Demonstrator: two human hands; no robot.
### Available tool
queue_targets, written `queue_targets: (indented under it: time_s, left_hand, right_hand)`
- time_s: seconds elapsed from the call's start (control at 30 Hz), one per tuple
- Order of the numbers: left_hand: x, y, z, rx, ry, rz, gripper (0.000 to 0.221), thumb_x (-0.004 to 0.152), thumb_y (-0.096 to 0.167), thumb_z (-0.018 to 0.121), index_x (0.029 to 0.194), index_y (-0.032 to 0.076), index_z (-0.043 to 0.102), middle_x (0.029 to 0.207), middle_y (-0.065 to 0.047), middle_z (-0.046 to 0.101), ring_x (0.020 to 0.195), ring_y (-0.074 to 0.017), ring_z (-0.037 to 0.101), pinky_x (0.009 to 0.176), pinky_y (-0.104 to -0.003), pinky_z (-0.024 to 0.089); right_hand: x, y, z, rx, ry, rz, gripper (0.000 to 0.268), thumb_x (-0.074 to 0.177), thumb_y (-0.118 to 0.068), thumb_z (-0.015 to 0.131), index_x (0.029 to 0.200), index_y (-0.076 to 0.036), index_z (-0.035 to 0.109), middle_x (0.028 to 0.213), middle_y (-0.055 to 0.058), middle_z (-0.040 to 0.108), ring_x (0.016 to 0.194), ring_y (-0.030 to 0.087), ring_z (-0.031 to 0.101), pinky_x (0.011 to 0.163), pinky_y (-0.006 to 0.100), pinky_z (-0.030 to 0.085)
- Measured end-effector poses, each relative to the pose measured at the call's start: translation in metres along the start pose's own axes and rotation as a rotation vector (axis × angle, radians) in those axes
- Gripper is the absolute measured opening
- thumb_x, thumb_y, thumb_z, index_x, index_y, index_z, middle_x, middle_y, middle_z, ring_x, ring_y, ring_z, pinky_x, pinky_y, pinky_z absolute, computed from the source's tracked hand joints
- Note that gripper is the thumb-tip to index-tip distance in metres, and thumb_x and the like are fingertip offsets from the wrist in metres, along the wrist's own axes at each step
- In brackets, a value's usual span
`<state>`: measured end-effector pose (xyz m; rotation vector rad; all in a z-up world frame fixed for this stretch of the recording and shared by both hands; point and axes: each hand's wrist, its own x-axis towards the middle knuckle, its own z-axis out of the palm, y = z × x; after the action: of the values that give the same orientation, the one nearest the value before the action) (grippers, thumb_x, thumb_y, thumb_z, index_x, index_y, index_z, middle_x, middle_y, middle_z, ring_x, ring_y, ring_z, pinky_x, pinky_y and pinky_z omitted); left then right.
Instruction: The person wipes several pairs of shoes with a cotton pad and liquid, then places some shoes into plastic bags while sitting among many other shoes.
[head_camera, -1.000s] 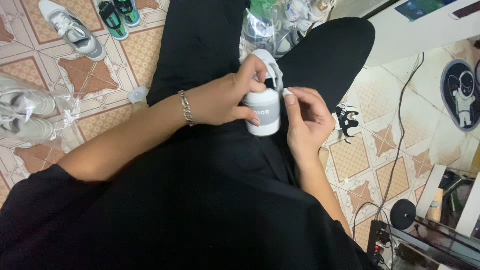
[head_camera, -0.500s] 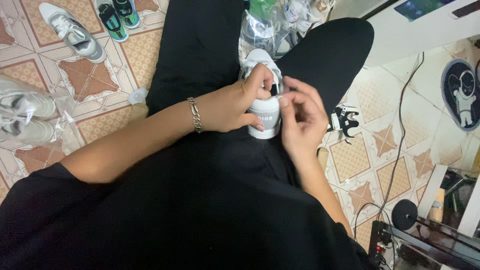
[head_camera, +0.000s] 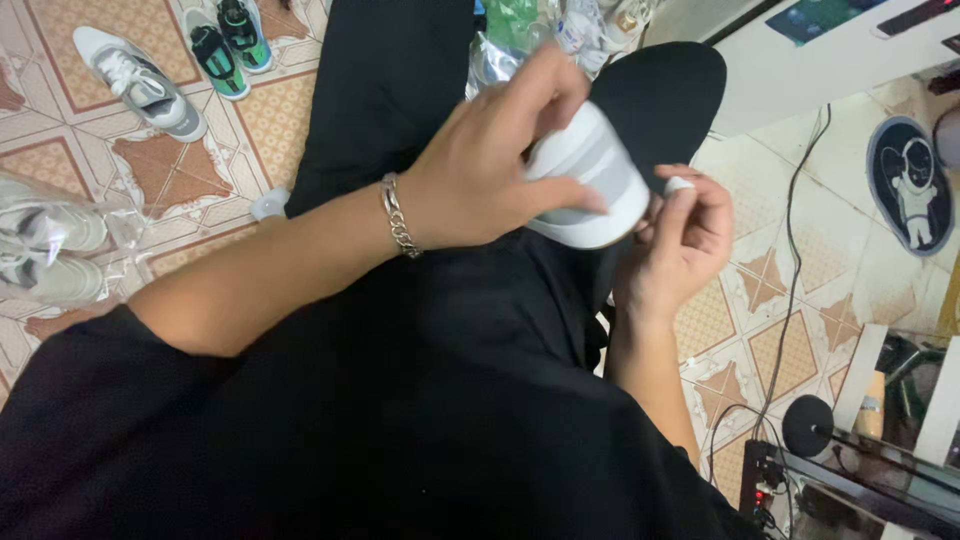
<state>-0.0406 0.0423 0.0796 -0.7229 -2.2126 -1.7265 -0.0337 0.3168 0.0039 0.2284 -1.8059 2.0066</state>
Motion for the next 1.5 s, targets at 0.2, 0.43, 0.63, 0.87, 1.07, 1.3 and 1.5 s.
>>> queue_targets:
  time_s: [0.2,0.43,0.63,0.87,1.07,1.3,1.5]
  left_hand:
    - [0.048,0.026,0.005,0.234,-0.002,-0.179,0.081,0.092,0.034,0.123,0.126,0.019,0.051,0.113,0.001,0.073,0.091,-0.0267,0.078,0.083,-0.044,0.054]
    - [0.046,-0.102,0.031,0.253,-0.089,-0.48,0.077,0.096,0.045,0.115,0.128,0.023,0.048,0.092,0.001,0.059,0.074,-0.0219,0.054,0.069,-0.048,0.043]
    - [0.054,-0.134,0.023,0.11,-0.174,-0.636,0.06,0.106,0.043,0.104,0.135,0.026,0.055,0.08,0.007,0.062,0.067,-0.012,0.056,0.068,-0.04,0.043]
    - [0.008,-0.133,-0.041,0.045,-0.31,-0.352,0.031,0.126,0.011,0.063,0.155,0.019,0.056,0.131,-0.015,0.076,0.12,-0.0288,0.072,0.092,-0.043,0.058]
    - [-0.115,-0.092,-0.08,0.155,-0.084,-0.241,0.042,0.121,0.026,0.079,0.157,0.009,0.067,0.147,-0.02,0.084,0.136,-0.0407,0.081,0.121,-0.056,0.06]
    - [-0.172,-0.058,-0.031,0.58,-0.056,-0.477,0.11,0.111,0.076,0.089,0.181,-0.001,0.053,0.13,-0.034,0.08,0.121,-0.0559,0.086,0.117,-0.061,0.061]
    - [-0.158,-0.05,-0.03,0.407,0.06,-0.248,0.089,0.113,0.04,0.097,0.172,-0.01,0.055,0.131,-0.04,0.077,0.124,-0.0593,0.083,0.122,-0.063,0.056]
  right_hand:
    - [0.004,-0.021,0.011,-0.151,-0.087,-0.262,0.015,0.13,-0.02,0.073,0.122,-0.009,0.068,0.124,0.021,0.076,0.119,0.028,0.073,0.102,0.043,0.069]
    - [-0.004,0.016,0.021,-0.387,-0.425,-0.21,0.005,0.124,-0.009,0.082,0.123,-0.005,0.085,0.145,0.027,0.08,0.141,0.037,0.078,0.126,0.049,0.068]
    - [-0.01,0.054,0.033,-0.432,-0.459,-0.178,0.004,0.121,-0.007,0.088,0.121,-0.004,0.091,0.164,0.024,0.068,0.161,0.038,0.067,0.146,0.055,0.058]
    - [-0.012,0.102,0.026,-0.272,-0.493,0.03,0.005,0.12,-0.007,0.088,0.124,-0.004,0.09,0.174,0.024,0.064,0.172,0.034,0.062,0.156,0.053,0.048]
    - [-0.019,0.128,0.016,-0.261,-0.531,0.088,0.005,0.121,-0.004,0.088,0.125,0.0,0.087,0.177,0.032,0.06,0.17,0.049,0.058,0.145,0.06,0.053]
    - [-0.028,0.124,0.012,0.032,-0.243,0.583,0.011,0.129,-0.006,0.066,0.124,0.0,0.074,0.185,0.022,0.062,0.172,0.039,0.065,0.124,0.049,0.075]
    - [-0.012,0.102,0.005,0.251,-0.124,0.745,0.018,0.129,-0.027,0.069,0.126,-0.01,0.069,0.182,0.017,0.068,0.171,0.038,0.066,0.116,0.06,0.081]
